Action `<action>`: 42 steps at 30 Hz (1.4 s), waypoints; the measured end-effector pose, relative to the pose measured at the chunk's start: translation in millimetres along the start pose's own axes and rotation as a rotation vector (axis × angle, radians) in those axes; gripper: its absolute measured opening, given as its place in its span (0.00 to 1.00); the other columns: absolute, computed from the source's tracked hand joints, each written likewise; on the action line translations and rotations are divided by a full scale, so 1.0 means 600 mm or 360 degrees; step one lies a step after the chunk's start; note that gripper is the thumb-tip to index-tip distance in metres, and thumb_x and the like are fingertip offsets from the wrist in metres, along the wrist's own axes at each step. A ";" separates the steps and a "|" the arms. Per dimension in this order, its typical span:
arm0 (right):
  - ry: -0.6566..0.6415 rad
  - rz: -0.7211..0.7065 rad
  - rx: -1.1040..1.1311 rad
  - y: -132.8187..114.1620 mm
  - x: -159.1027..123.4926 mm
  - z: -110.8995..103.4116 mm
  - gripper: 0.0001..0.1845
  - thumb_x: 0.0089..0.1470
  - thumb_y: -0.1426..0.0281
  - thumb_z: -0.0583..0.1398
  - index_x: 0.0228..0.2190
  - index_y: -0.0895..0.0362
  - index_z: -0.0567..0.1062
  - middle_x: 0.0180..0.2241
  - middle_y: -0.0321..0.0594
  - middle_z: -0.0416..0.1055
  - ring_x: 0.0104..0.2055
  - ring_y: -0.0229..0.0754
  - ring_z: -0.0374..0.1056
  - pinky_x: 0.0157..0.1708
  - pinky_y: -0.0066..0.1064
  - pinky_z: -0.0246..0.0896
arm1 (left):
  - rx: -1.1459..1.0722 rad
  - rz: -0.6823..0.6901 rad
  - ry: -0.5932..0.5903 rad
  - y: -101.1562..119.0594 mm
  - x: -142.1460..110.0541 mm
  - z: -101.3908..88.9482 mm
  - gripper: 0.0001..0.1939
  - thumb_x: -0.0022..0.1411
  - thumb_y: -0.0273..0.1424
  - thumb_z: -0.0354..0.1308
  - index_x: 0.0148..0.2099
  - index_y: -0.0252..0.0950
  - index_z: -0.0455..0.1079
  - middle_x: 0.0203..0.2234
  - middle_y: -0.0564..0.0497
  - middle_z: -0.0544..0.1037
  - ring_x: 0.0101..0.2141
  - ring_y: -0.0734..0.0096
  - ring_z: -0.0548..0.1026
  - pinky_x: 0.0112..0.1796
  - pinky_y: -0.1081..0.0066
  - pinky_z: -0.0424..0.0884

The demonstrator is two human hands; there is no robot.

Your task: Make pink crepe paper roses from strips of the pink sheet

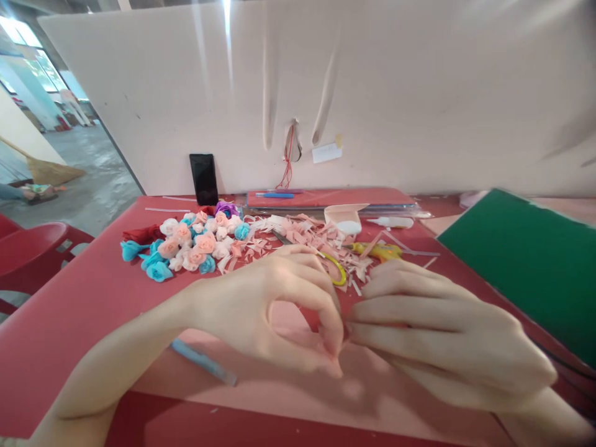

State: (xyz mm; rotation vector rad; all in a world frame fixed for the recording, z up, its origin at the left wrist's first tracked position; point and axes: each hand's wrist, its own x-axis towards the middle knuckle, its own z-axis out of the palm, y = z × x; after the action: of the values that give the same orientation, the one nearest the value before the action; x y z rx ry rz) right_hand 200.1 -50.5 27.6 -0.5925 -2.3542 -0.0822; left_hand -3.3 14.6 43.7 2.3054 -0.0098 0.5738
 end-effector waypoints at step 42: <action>-0.0252 0.0134 0.0508 0.015 -0.004 0.010 0.10 0.54 0.81 0.57 0.32 0.56 0.75 0.29 0.36 0.75 0.35 0.37 0.63 0.37 0.29 0.63 | 0.0420 0.0474 -0.0101 -0.018 0.005 0.002 0.02 0.54 0.26 0.62 0.29 0.35 0.75 0.26 0.53 0.79 0.33 0.73 0.71 0.51 0.68 0.63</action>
State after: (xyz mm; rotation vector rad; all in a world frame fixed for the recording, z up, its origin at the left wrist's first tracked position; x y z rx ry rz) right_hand 201.5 -42.2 20.6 -0.5549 -2.4207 0.3845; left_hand 1.7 21.8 36.8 2.5999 -0.3308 0.6848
